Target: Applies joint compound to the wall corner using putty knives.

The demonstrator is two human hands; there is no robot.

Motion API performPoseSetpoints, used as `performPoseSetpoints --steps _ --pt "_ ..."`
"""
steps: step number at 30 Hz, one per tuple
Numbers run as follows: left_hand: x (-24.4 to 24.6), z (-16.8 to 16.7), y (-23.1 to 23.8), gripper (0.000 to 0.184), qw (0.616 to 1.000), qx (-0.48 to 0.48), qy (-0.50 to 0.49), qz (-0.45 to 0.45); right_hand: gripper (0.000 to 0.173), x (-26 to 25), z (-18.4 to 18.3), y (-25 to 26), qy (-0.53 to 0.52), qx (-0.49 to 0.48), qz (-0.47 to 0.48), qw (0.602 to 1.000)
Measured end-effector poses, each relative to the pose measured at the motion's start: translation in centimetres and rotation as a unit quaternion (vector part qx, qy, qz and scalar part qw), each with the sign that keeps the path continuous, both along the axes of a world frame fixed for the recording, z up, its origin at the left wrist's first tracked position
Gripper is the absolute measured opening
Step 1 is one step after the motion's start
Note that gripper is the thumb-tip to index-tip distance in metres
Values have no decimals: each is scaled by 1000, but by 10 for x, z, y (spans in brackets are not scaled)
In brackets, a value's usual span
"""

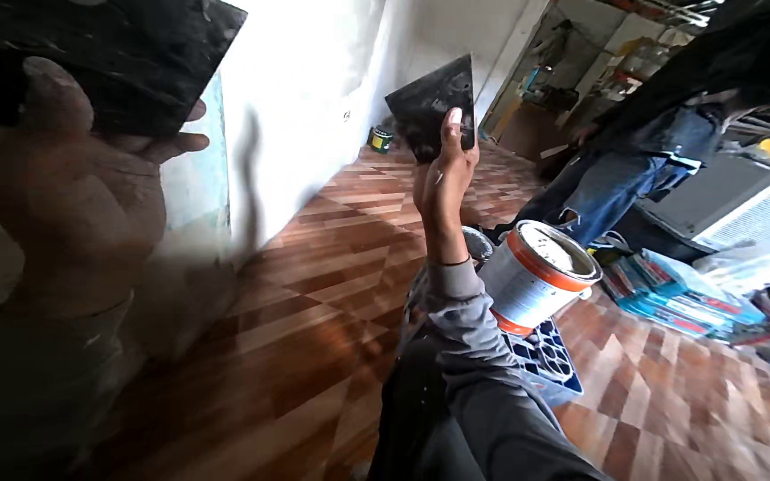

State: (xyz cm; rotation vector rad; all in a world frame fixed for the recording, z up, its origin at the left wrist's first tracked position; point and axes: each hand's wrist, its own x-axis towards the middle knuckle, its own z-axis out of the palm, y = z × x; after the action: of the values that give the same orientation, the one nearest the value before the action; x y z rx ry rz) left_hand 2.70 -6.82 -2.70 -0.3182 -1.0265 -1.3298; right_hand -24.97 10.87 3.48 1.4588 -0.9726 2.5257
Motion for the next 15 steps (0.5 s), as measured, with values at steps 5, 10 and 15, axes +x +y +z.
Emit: performPoseSetpoints --steps 5,10,15 --pt "-13 -9 4 40 999 19 -51 -3 32 24 -69 5 333 238 -190 892" --pt "-17 -14 9 30 996 27 -82 34 32 -67 -200 -60 513 640 -55 570" --pt "-5 -9 19 30 994 -22 -85 63 39 -126 -255 -42 336 816 -59 466"
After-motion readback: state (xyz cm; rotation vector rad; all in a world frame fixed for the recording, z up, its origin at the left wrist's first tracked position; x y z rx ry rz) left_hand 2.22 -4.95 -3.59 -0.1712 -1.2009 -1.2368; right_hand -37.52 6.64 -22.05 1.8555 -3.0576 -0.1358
